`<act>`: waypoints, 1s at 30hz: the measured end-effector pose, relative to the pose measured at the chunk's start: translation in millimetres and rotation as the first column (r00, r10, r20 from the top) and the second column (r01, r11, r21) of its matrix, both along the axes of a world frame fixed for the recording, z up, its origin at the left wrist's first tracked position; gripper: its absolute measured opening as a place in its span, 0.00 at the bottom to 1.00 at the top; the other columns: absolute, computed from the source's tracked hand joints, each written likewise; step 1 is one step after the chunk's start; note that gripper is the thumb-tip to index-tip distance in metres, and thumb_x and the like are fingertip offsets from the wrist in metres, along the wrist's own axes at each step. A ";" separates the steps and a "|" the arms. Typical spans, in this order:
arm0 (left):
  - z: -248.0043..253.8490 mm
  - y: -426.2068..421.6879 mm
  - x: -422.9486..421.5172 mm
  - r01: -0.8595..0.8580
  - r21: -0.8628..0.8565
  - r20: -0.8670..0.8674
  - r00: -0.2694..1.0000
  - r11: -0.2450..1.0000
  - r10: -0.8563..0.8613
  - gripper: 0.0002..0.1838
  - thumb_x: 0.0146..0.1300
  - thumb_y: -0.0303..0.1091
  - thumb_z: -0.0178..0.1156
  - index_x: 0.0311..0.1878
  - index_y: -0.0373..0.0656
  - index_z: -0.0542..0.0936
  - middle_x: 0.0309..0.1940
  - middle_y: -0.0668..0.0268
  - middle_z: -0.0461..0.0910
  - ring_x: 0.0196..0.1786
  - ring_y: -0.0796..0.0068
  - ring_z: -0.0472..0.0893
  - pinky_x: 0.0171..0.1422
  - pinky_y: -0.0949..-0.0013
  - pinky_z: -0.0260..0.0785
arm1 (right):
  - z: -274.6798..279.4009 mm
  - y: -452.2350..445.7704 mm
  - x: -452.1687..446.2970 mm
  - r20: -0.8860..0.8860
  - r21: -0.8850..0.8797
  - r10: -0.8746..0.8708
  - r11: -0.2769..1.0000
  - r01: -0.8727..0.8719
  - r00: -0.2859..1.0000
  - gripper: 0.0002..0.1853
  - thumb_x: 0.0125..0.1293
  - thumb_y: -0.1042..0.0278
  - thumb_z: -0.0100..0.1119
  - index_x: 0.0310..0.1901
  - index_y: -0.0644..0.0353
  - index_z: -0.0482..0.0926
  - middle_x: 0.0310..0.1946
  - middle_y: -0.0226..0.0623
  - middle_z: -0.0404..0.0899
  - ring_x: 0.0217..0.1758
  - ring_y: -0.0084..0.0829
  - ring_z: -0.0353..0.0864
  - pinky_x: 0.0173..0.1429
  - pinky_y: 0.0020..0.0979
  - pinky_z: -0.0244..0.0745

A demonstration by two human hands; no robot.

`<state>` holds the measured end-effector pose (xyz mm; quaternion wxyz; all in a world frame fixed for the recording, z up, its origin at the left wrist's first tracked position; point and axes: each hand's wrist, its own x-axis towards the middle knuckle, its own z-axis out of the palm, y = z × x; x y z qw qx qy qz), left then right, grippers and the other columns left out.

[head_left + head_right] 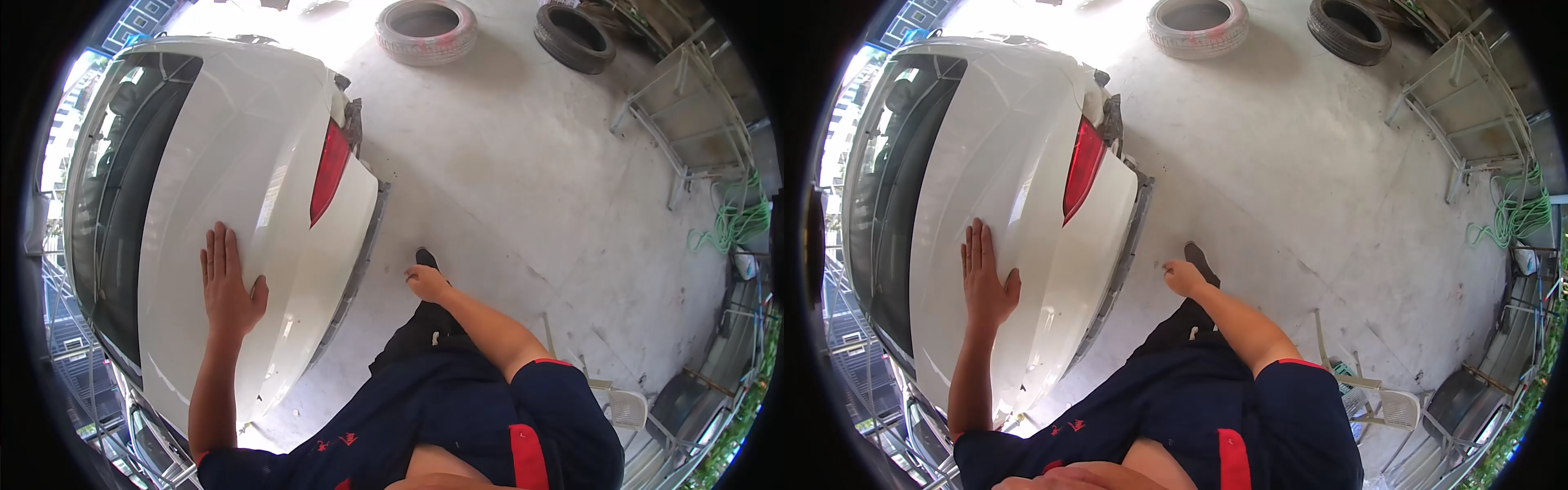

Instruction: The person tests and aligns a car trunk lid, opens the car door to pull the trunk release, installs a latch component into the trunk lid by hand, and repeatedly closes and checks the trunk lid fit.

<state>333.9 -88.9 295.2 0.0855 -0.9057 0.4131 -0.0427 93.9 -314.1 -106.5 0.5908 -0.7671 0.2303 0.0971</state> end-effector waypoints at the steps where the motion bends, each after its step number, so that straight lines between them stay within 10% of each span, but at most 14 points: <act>1: 0.0 0.6 1.0 0.012 -0.001 0.003 1.000 1.000 -0.012 0.53 0.61 0.35 0.66 0.88 0.31 0.53 0.90 0.44 0.51 0.92 0.41 0.50 0.94 0.41 0.42 | -8.6 -4.0 22.5 0.009 0.021 0.042 0.999 -0.042 0.999 0.20 0.71 0.65 0.56 0.60 0.61 0.87 0.54 0.53 0.90 0.60 0.56 0.88 0.65 0.48 0.81; 8: -13.7 -10.1 16.7 0.015 0.049 0.033 0.999 0.999 -0.016 0.51 0.62 0.39 0.62 0.86 0.28 0.56 0.88 0.39 0.55 0.90 0.36 0.53 0.93 0.38 0.44 | -80.6 -73.2 218.5 -0.033 0.334 -0.429 0.846 0.414 0.903 0.29 0.73 0.63 0.60 0.74 0.65 0.78 0.66 0.51 0.86 0.70 0.44 0.85 0.71 0.39 0.77; 11: -21.4 -19.9 27.6 -0.004 0.023 0.053 0.999 1.000 0.002 0.51 0.62 0.41 0.63 0.85 0.27 0.57 0.87 0.37 0.55 0.90 0.34 0.54 0.92 0.37 0.45 | -114.8 -93.6 279.7 0.123 0.094 -0.477 0.879 0.468 0.870 0.30 0.70 0.66 0.55 0.74 0.60 0.78 0.62 0.57 0.87 0.70 0.55 0.84 0.73 0.45 0.77; 14: -23.3 -55.0 34.1 -0.103 -0.005 0.052 0.993 0.995 0.103 0.52 0.61 0.42 0.64 0.85 0.28 0.57 0.87 0.37 0.55 0.89 0.34 0.54 0.92 0.37 0.46 | -66.9 -127.9 296.2 0.032 0.171 -0.015 0.985 0.010 0.999 0.31 0.69 0.69 0.53 0.75 0.58 0.78 0.63 0.56 0.87 0.71 0.55 0.83 0.74 0.46 0.77; 20: -42.7 -166.5 75.0 -0.311 -0.016 0.108 0.944 0.950 0.310 0.53 0.61 0.45 0.67 0.85 0.28 0.58 0.86 0.38 0.58 0.89 0.35 0.58 0.91 0.38 0.50 | -73.8 -150.0 315.0 -0.107 0.185 0.343 0.929 -0.321 0.933 0.29 0.69 0.70 0.51 0.72 0.59 0.81 0.63 0.58 0.86 0.68 0.57 0.84 0.71 0.47 0.78; 30: -65.1 -164.1 102.2 -0.279 -0.014 0.145 0.950 0.960 0.278 0.51 0.68 0.58 0.64 0.84 0.31 0.62 0.84 0.36 0.62 0.86 0.31 0.63 0.88 0.36 0.55 | -95.9 -155.0 344.4 -0.127 0.376 0.521 0.812 -0.445 0.844 0.21 0.71 0.70 0.52 0.59 0.60 0.90 0.52 0.57 0.91 0.60 0.58 0.89 0.62 0.50 0.81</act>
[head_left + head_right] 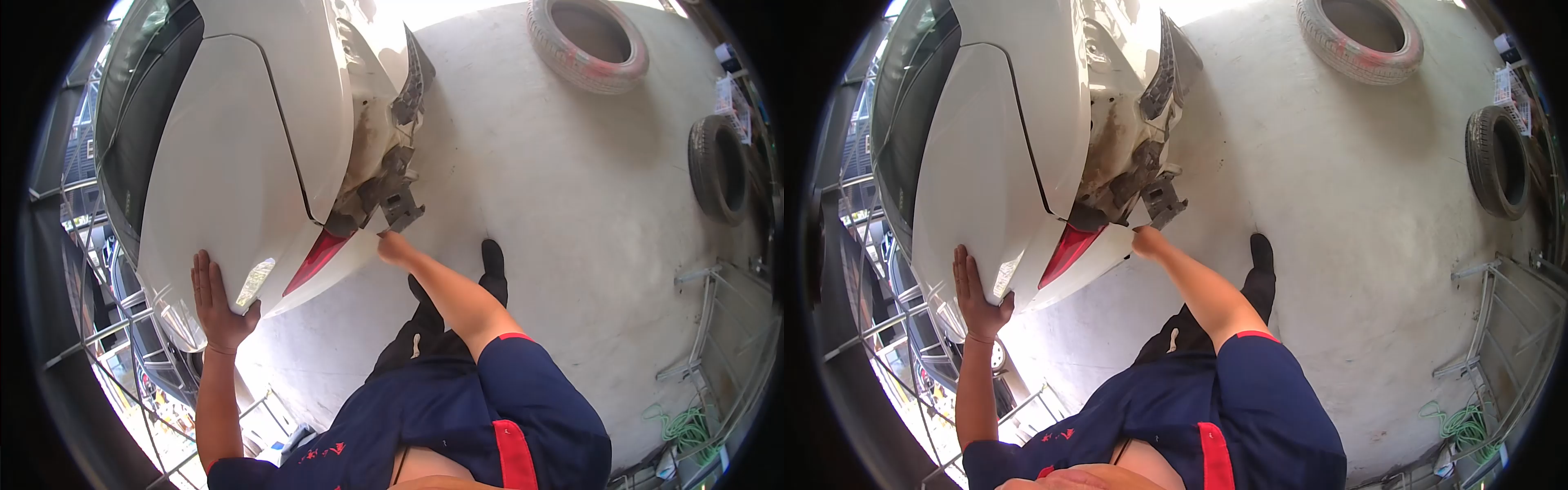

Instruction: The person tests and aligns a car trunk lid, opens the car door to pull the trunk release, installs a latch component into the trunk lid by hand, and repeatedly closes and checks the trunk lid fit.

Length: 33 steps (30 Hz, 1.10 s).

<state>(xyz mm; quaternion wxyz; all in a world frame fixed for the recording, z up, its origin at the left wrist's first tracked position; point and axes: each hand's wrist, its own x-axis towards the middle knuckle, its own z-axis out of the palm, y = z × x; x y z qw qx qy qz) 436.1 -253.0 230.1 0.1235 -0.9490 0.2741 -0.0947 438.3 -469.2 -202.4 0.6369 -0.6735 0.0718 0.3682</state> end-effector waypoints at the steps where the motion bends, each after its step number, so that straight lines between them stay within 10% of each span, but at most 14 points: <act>1: -2.2 1.2 2.9 0.008 -0.005 -0.005 1.000 1.000 -0.008 0.51 0.69 0.59 0.63 0.84 0.32 0.62 0.84 0.36 0.61 0.85 0.31 0.63 0.88 0.35 0.55 | 7.4 -3.8 3.7 -0.029 0.010 -0.003 1.000 0.003 1.000 0.21 0.70 0.70 0.52 0.58 0.61 0.90 0.52 0.57 0.91 0.60 0.58 0.89 0.62 0.50 0.81; 15: 3.4 -0.3 -0.7 0.028 -0.025 0.034 0.999 0.999 -0.027 0.48 0.68 0.60 0.68 0.80 0.32 0.69 0.82 0.38 0.67 0.84 0.35 0.68 0.89 0.36 0.56 | -4.8 10.4 -10.0 0.055 -0.008 -0.111 0.994 0.112 0.992 0.19 0.67 0.72 0.54 0.54 0.66 0.90 0.48 0.63 0.90 0.59 0.59 0.89 0.61 0.49 0.81; 17: 11.1 -3.9 -12.9 -0.033 -0.065 0.088 0.995 0.997 0.038 0.50 0.53 0.50 0.78 0.78 0.36 0.73 0.83 0.47 0.69 0.85 0.42 0.68 0.89 0.37 0.55 | -34.9 22.0 -19.1 0.099 0.164 -0.212 0.967 0.194 0.972 0.19 0.65 0.72 0.56 0.53 0.68 0.88 0.38 0.52 0.91 0.46 0.45 0.90 0.50 0.46 0.79; 20: 2.3 -6.1 -59.5 -0.206 -0.182 0.172 0.956 0.962 0.237 0.44 0.58 0.41 0.76 0.78 0.40 0.74 0.85 0.48 0.64 0.87 0.43 0.64 0.90 0.38 0.53 | -30.8 -7.2 -26.6 -0.067 0.076 -0.024 0.997 0.029 0.997 0.20 0.71 0.69 0.60 0.63 0.62 0.81 0.44 0.35 0.85 0.44 0.30 0.84 0.48 0.34 0.77; 23: -33.9 -0.8 -187.9 -0.214 -0.429 -0.059 0.976 0.877 0.209 0.35 0.64 0.36 0.70 0.75 0.44 0.76 0.82 0.52 0.68 0.84 0.47 0.69 0.89 0.40 0.58 | -58.6 -44.0 -77.9 -0.178 -0.209 -0.020 0.978 -0.018 0.984 0.23 0.81 0.63 0.58 0.75 0.53 0.76 0.59 0.37 0.83 0.52 0.31 0.86 0.54 0.34 0.82; 25: -68.7 18.6 -292.8 -0.260 -0.536 -0.306 0.946 0.803 0.103 0.29 0.66 0.36 0.68 0.71 0.46 0.79 0.79 0.56 0.73 0.81 0.52 0.73 0.88 0.44 0.63 | -96.4 -92.3 -123.4 -0.165 -0.260 0.156 0.946 -0.196 0.974 0.08 0.80 0.63 0.59 0.53 0.53 0.81 0.42 0.34 0.85 0.37 0.30 0.84 0.40 0.36 0.79; 27: -121.2 61.3 -422.7 -0.511 -0.403 -0.608 0.769 0.759 0.194 0.29 0.64 0.38 0.70 0.69 0.44 0.79 0.76 0.54 0.74 0.80 0.51 0.73 0.84 0.45 0.67 | -96.4 -121.8 -174.1 -0.259 -0.490 0.408 0.725 -0.484 0.875 0.10 0.76 0.63 0.61 0.35 0.53 0.84 0.27 0.32 0.83 0.26 0.32 0.80 0.30 0.36 0.74; 29: -167.5 100.2 -566.5 -0.826 0.064 -0.813 0.282 0.560 0.509 0.32 0.64 0.42 0.71 0.69 0.41 0.78 0.76 0.49 0.72 0.80 0.45 0.70 0.82 0.44 0.68 | -141.4 -157.8 -210.2 -0.583 -0.385 0.744 0.100 -0.918 0.326 0.12 0.78 0.59 0.54 0.37 0.52 0.81 0.31 0.32 0.81 0.31 0.32 0.79 0.33 0.45 0.72; 33: -197.2 165.3 -790.2 -0.947 0.294 -0.854 -0.198 0.131 0.482 0.31 0.66 0.48 0.67 0.67 0.39 0.81 0.70 0.46 0.80 0.76 0.42 0.77 0.78 0.46 0.72 | -12.5 -104.5 -320.7 -0.639 -0.459 0.569 0.257 -0.851 0.517 0.11 0.77 0.59 0.54 0.47 0.54 0.83 0.42 0.36 0.85 0.42 0.37 0.84 0.43 0.46 0.77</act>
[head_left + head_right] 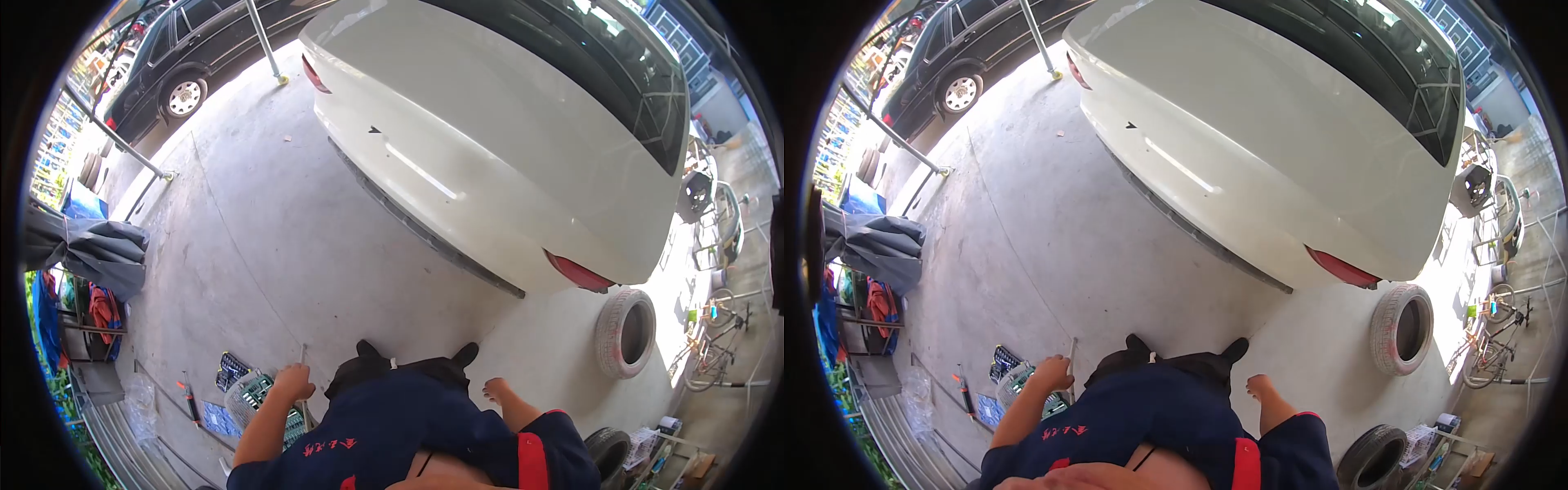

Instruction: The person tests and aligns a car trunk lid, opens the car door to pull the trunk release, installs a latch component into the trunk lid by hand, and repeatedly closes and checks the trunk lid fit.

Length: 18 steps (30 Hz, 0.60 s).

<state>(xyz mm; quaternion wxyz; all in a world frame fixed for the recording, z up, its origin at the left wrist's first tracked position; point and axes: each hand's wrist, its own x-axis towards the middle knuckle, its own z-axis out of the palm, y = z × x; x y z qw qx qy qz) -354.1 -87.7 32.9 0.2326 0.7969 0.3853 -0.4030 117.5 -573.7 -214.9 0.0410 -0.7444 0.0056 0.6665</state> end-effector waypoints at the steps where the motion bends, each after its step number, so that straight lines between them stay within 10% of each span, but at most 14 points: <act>1: -7.9 12.9 -28.5 -0.060 -0.006 0.010 0.998 0.998 0.060 0.32 0.66 0.49 0.66 0.67 0.39 0.81 0.68 0.45 0.81 0.74 0.42 0.78 0.78 0.46 0.72 | 15.5 26.3 -19.7 0.008 -0.008 -0.007 1.000 0.007 1.000 0.12 0.77 0.59 0.54 0.50 0.55 0.83 0.45 0.36 0.86 0.45 0.38 0.85 0.46 0.46 0.78; 6: -4.7 101.8 -105.3 -0.178 -0.081 0.200 0.961 0.981 0.191 0.31 0.67 0.48 0.65 0.68 0.38 0.81 0.65 0.43 0.83 0.69 0.40 0.81 0.77 0.47 0.74 | 63.0 245.8 -74.0 0.059 0.101 0.172 0.979 -0.177 0.983 0.20 0.74 0.60 0.57 0.62 0.59 0.86 0.55 0.43 0.92 0.55 0.44 0.93 0.52 0.47 0.85; 10: -28.2 177.3 -75.0 -0.258 -0.127 0.543 0.790 0.958 0.285 0.30 0.69 0.43 0.65 0.70 0.36 0.81 0.66 0.43 0.83 0.70 0.40 0.81 0.75 0.48 0.75 | 76.9 418.5 -44.8 0.203 0.469 -0.068 0.883 -0.036 0.977 0.12 0.69 0.65 0.62 0.47 0.61 0.87 0.38 0.35 0.87 0.40 0.31 0.88 0.40 0.37 0.78; 11: -34.7 204.7 -74.2 -0.278 -0.105 0.572 0.769 0.955 0.286 0.29 0.70 0.41 0.65 0.70 0.35 0.80 0.66 0.43 0.83 0.70 0.41 0.81 0.75 0.48 0.74 | 56.1 461.4 -26.6 0.325 0.471 0.183 0.820 -0.326 0.928 0.12 0.68 0.66 0.63 0.46 0.63 0.87 0.37 0.38 0.87 0.40 0.32 0.88 0.42 0.36 0.79; 16: -71.5 357.1 -115.5 -0.563 -0.200 0.657 0.530 0.802 0.536 0.27 0.72 0.38 0.64 0.69 0.33 0.80 0.62 0.43 0.86 0.66 0.42 0.85 0.73 0.52 0.76 | 37.5 690.3 -25.4 0.508 0.436 0.187 0.786 -0.438 0.841 0.15 0.71 0.63 0.62 0.48 0.67 0.87 0.42 0.46 0.90 0.44 0.38 0.91 0.50 0.41 0.84; 18: -102.0 391.5 -170.8 -0.742 -0.253 0.651 0.345 0.621 0.677 0.24 0.74 0.37 0.61 0.66 0.31 0.82 0.60 0.42 0.87 0.62 0.43 0.87 0.70 0.53 0.78 | -25.0 763.8 -24.9 0.664 0.299 0.467 0.550 -0.780 0.584 0.16 0.71 0.64 0.61 0.51 0.67 0.87 0.49 0.53 0.90 0.51 0.43 0.91 0.54 0.44 0.84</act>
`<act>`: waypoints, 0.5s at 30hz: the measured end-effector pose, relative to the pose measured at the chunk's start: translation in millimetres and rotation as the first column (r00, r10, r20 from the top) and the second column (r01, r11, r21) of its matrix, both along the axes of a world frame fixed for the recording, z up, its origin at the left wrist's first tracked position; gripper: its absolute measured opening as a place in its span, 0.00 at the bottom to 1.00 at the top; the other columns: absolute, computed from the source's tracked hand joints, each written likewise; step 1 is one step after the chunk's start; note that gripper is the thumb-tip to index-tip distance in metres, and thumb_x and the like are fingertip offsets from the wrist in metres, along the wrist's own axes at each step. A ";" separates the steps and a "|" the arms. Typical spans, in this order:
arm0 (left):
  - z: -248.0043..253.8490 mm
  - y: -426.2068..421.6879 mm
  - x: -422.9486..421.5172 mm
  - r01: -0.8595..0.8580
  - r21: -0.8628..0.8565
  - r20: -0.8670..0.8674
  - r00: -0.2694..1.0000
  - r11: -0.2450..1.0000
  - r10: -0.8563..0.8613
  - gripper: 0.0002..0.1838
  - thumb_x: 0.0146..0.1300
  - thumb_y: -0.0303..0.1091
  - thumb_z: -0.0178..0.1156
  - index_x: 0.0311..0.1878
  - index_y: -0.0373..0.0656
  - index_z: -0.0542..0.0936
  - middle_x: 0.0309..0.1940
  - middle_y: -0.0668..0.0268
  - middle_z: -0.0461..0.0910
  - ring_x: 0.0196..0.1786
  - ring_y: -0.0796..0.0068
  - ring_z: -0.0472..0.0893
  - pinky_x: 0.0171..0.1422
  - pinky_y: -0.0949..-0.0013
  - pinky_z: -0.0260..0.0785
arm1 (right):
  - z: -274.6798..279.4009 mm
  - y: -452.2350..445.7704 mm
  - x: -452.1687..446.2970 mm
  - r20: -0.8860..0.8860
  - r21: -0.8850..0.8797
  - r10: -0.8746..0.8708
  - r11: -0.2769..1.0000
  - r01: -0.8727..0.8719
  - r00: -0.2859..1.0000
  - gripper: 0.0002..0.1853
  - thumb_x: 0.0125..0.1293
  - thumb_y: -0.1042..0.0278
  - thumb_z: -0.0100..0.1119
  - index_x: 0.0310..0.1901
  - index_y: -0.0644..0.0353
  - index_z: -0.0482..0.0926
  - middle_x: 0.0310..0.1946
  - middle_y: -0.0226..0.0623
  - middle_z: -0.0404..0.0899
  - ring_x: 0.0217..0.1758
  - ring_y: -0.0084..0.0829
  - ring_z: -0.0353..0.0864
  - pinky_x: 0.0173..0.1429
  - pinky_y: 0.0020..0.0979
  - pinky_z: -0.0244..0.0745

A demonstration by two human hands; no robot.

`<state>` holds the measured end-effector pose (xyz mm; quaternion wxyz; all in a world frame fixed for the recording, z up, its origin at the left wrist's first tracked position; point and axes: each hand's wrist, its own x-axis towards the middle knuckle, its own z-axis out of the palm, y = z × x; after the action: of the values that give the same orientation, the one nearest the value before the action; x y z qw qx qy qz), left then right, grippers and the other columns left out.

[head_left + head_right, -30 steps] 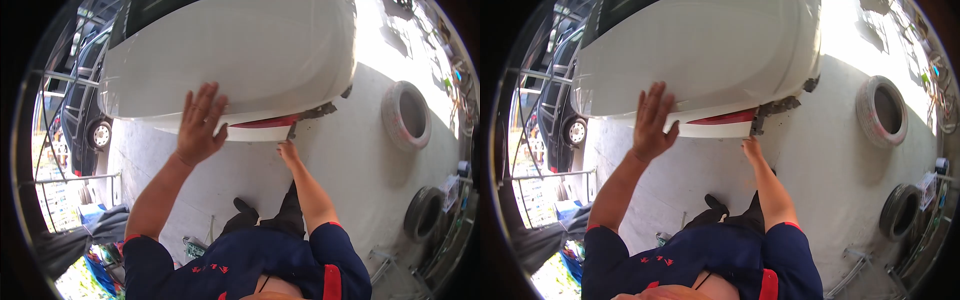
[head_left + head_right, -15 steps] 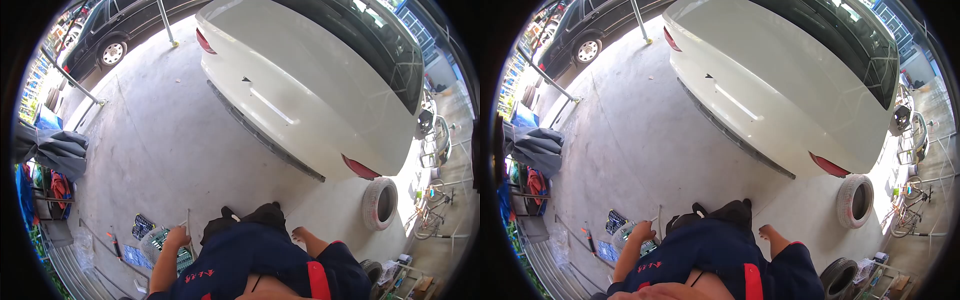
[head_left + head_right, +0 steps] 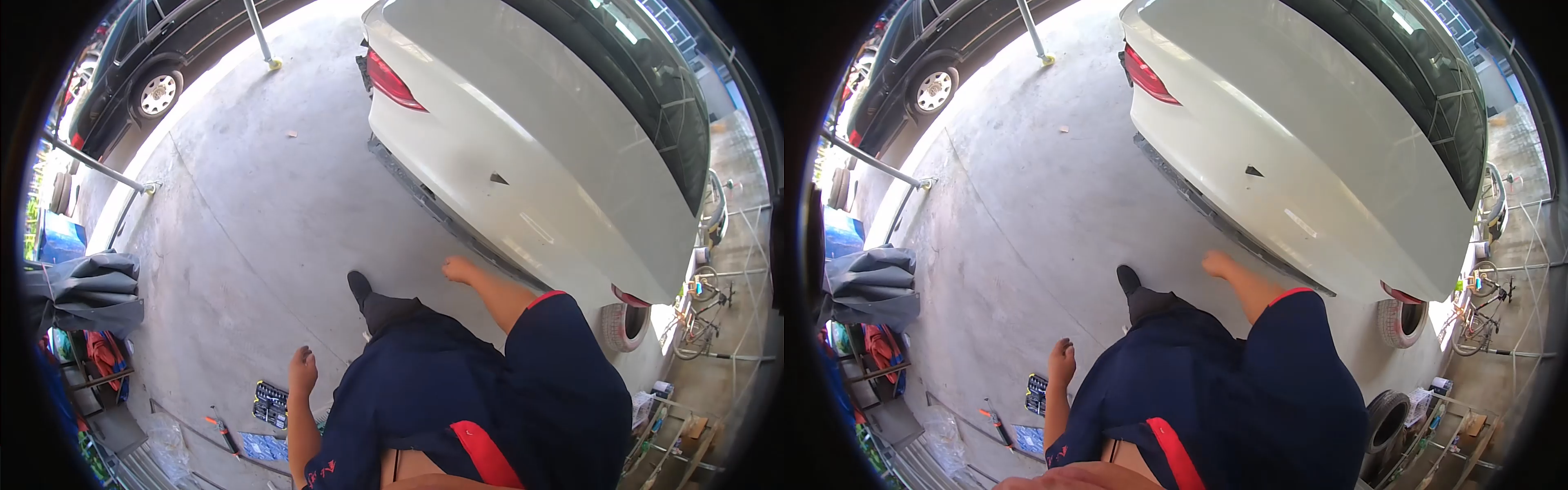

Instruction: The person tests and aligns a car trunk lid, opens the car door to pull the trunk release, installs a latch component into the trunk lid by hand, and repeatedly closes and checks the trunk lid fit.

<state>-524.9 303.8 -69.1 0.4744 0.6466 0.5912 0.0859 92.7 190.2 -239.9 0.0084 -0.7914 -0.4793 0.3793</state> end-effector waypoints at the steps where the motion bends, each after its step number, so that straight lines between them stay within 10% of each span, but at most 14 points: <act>1: -16.2 15.7 -34.8 -0.003 0.004 -0.134 0.991 1.000 0.004 0.23 0.74 0.37 0.60 0.64 0.31 0.83 0.60 0.42 0.87 0.62 0.42 0.87 0.70 0.52 0.78 | -5.1 47.5 -8.0 0.025 -0.047 0.153 0.987 -0.152 0.988 0.18 0.71 0.63 0.61 0.53 0.67 0.87 0.52 0.55 0.89 0.55 0.46 0.90 0.56 0.46 0.83; 3: -19.3 30.8 -91.2 -0.021 -0.053 -0.329 0.944 0.998 0.002 0.23 0.75 0.39 0.58 0.62 0.30 0.85 0.60 0.41 0.87 0.62 0.41 0.87 0.70 0.51 0.78 | 31.7 144.6 -32.3 -0.048 -0.164 0.290 0.942 -0.294 0.956 0.21 0.71 0.61 0.60 0.57 0.67 0.87 0.59 0.59 0.87 0.61 0.52 0.88 0.61 0.49 0.82; 7: -56.3 49.7 -182.2 -0.108 -0.277 -0.594 0.800 0.955 -0.082 0.24 0.74 0.40 0.57 0.61 0.31 0.86 0.55 0.43 0.90 0.59 0.45 0.88 0.68 0.52 0.78 | 157.3 318.8 -68.2 -0.335 0.113 0.037 0.994 0.001 0.942 0.24 0.71 0.60 0.58 0.62 0.65 0.85 0.55 0.52 0.90 0.57 0.45 0.90 0.62 0.45 0.82; 10: -58.4 108.0 -162.1 -0.090 -0.430 -0.553 0.812 0.898 -0.184 0.24 0.73 0.40 0.57 0.61 0.31 0.86 0.53 0.45 0.90 0.57 0.47 0.88 0.66 0.53 0.79 | 187.3 396.0 -59.0 -0.494 0.144 -0.133 0.962 0.232 0.859 0.24 0.71 0.60 0.58 0.64 0.64 0.84 0.51 0.47 0.91 0.53 0.40 0.90 0.61 0.42 0.82; 15: -94.6 307.3 -93.2 0.141 -0.475 -0.333 0.885 0.869 -0.326 0.24 0.73 0.40 0.56 0.61 0.31 0.87 0.50 0.48 0.91 0.53 0.51 0.89 0.62 0.54 0.80 | 153.1 468.2 -3.7 -0.260 0.118 -0.217 0.960 0.254 0.941 0.24 0.68 0.61 0.60 0.61 0.64 0.86 0.52 0.48 0.92 0.54 0.44 0.91 0.62 0.43 0.83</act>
<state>-618.1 611.1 -163.7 0.4822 0.5950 0.5953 -0.2431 89.0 658.4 -86.8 0.1721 -0.7875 -0.4033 0.4330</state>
